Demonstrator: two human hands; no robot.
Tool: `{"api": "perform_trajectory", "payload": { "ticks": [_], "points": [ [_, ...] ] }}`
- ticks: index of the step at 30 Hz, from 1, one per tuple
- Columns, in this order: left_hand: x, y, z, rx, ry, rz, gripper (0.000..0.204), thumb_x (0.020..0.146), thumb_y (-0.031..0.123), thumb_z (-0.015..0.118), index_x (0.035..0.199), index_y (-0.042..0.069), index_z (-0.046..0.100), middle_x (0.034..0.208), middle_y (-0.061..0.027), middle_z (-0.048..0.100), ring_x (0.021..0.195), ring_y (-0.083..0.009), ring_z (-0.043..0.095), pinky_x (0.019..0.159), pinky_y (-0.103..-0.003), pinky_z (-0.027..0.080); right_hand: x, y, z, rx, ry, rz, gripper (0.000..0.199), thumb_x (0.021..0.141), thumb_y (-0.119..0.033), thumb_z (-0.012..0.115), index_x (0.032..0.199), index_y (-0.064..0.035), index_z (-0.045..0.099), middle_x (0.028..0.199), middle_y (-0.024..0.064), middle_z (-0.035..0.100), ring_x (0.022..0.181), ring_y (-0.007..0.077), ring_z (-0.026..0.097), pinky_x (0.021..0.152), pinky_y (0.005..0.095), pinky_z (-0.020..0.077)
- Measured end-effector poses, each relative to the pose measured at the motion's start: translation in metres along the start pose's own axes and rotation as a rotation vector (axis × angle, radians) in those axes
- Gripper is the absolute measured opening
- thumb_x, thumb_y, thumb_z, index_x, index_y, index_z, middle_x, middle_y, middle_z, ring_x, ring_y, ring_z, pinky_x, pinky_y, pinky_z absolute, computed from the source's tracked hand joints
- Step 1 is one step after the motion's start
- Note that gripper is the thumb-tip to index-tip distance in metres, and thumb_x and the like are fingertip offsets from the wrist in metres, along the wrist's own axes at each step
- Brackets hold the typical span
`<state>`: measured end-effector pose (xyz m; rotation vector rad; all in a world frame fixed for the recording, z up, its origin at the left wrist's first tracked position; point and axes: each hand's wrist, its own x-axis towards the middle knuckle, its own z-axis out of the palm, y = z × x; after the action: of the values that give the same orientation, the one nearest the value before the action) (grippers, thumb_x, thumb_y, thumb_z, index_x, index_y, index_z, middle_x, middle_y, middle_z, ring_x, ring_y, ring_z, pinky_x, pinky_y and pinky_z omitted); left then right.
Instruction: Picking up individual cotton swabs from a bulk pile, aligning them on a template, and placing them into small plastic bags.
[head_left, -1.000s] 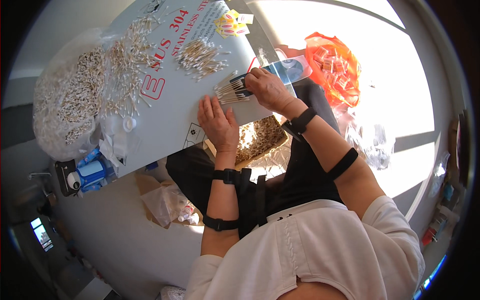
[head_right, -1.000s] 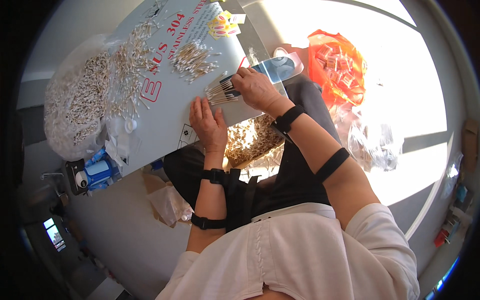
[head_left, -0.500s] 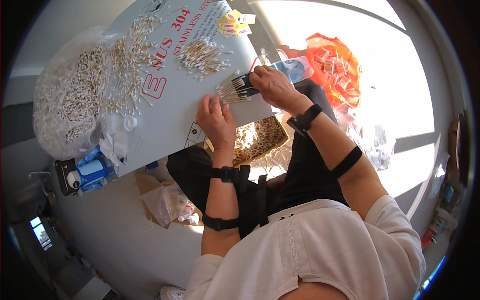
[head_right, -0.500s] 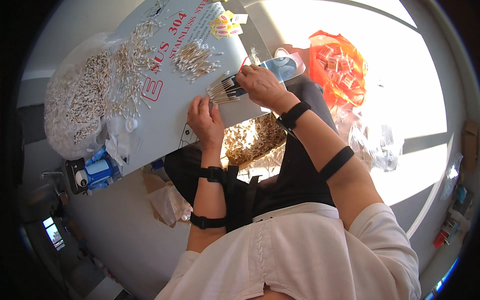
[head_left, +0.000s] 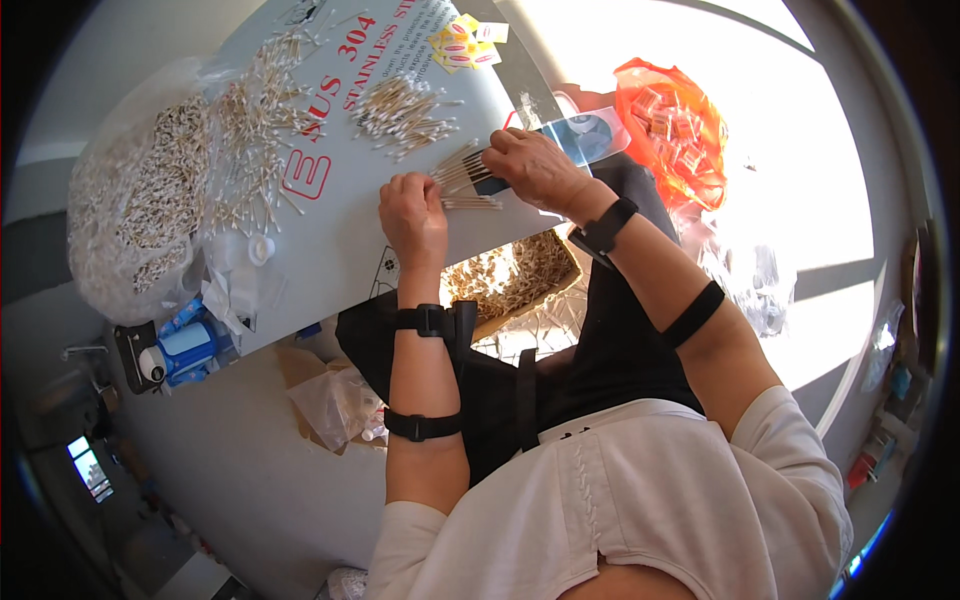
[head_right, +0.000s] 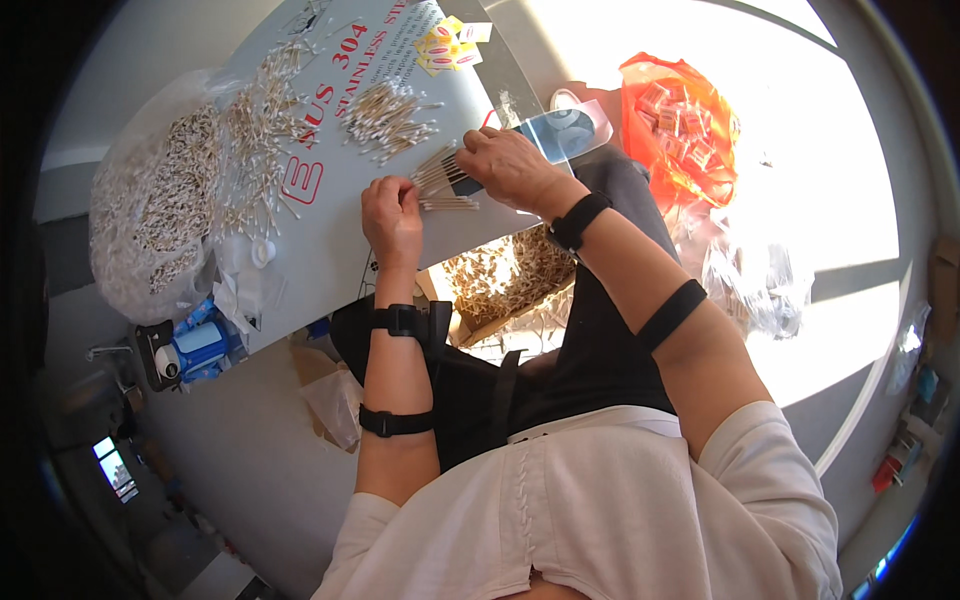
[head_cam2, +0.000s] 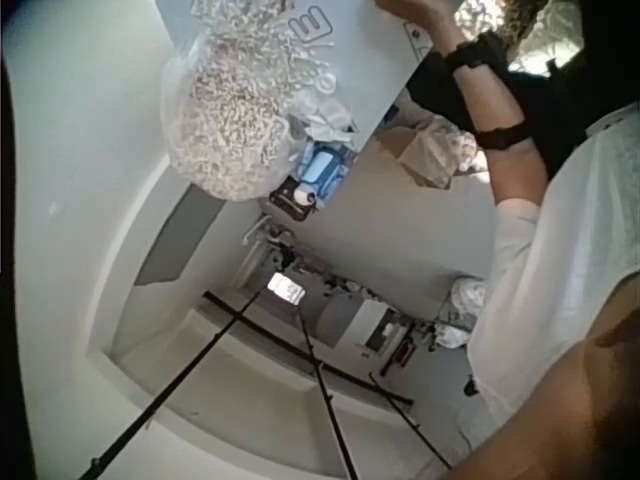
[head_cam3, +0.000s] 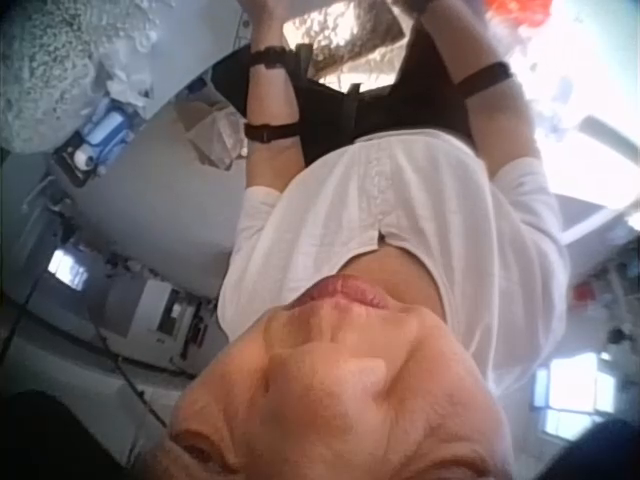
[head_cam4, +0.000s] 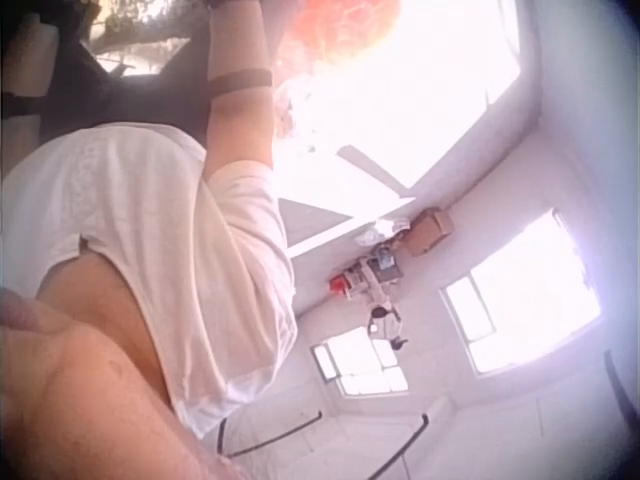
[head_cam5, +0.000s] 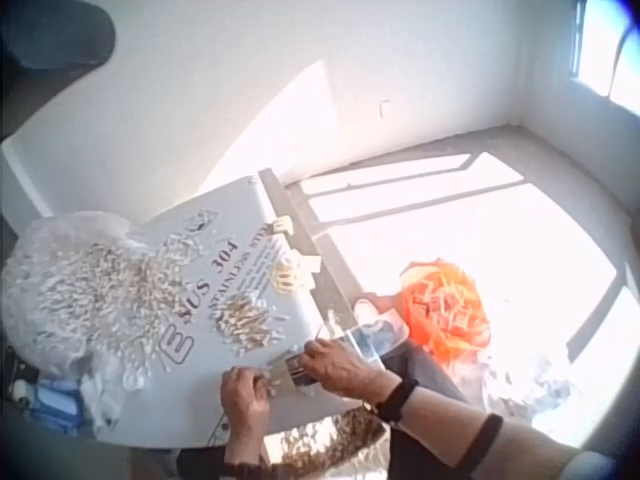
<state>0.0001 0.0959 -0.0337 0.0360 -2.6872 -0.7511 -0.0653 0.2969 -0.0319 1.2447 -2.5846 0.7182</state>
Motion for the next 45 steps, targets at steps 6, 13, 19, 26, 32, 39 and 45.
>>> {"api": "perform_trajectory", "payload": {
  "ticks": [6,13,19,26,32,39,45],
  "points": [
    [0.003,0.004,0.004,-0.021,0.078,0.109,0.037,0.077,0.005,0.069,0.114,0.01,0.061,0.112,-0.0079,0.058,0.11,-0.0328,0.051,0.091,-0.047,0.042,-0.008,-0.014,-0.011,0.223,0.083,0.225,0.037,0.073,-0.022,0.074,0.103,-0.0053,0.058,0.099,0.0107,0.055,0.098,0.0299,0.057,0.085,0.0399,0.0468],
    [0.008,0.007,0.011,0.092,-0.06,0.06,0.031,0.084,0.01,0.064,0.115,0.013,0.066,0.124,-0.0031,0.054,0.12,-0.0295,0.044,0.1,-0.048,0.035,-0.011,-0.033,0.002,0.117,0.062,0.311,0.072,0.062,-0.026,0.085,0.123,-0.0071,0.052,0.118,0.012,0.051,0.111,0.033,0.051,0.095,0.0425,0.0427],
    [0.007,-0.008,0.009,-0.087,0.107,0.031,0.024,0.082,0.002,0.063,0.103,0.012,0.069,0.11,-0.0047,0.061,0.11,-0.0296,0.05,0.096,-0.042,0.041,-0.007,-0.021,-0.003,0.119,0.117,0.283,0.062,0.067,-0.023,0.083,0.12,-0.0095,0.055,0.113,0.0083,0.053,0.11,0.0294,0.052,0.092,0.0403,0.0443],
    [0.027,-0.023,0.0,-0.117,-0.042,-0.013,0.022,0.074,-0.002,0.068,0.093,0.009,0.066,0.093,-0.0061,0.063,0.096,-0.03,0.055,0.083,-0.04,0.047,-0.013,-0.023,0.013,0.31,0.29,0.4,0.028,0.075,-0.016,0.075,0.1,-0.0107,0.064,0.095,0.0083,0.058,0.096,0.0311,0.059,0.081,0.0411,0.0494],
    [0.031,-0.015,-0.001,-0.112,-0.056,0.021,0.016,0.073,0.001,0.071,0.086,0.009,0.067,0.088,-0.0056,0.062,0.09,-0.0295,0.056,0.079,-0.04,0.048,0.022,-0.007,0.01,0.375,0.177,0.427,0.005,0.08,-0.015,0.068,0.08,-0.0103,0.066,0.084,0.0086,0.059,0.09,0.0298,0.061,0.077,0.0413,0.0501],
    [0.01,-0.002,0.004,-0.066,0.063,0.055,0.012,0.073,0.003,0.074,0.083,0.007,0.069,0.084,-0.0046,0.06,0.087,-0.0268,0.056,0.078,-0.037,0.047,0.037,0.001,0.018,0.168,-0.029,0.289,0.005,0.081,-0.015,0.063,0.081,-0.0108,0.065,0.089,0.009,0.061,0.095,0.0299,0.062,0.079,0.0429,0.0493],
    [0.008,-0.008,0.006,-0.141,0.091,0.04,0.014,0.074,0.002,0.073,0.087,0.006,0.068,0.086,-0.0054,0.062,0.088,-0.0269,0.056,0.077,-0.036,0.048,0.039,0.003,0.017,0.163,-0.072,0.302,0.007,0.083,-0.014,0.063,0.084,-0.0075,0.064,0.092,0.0101,0.062,0.097,0.0312,0.061,0.082,0.0432,0.0487]
  ]
}}
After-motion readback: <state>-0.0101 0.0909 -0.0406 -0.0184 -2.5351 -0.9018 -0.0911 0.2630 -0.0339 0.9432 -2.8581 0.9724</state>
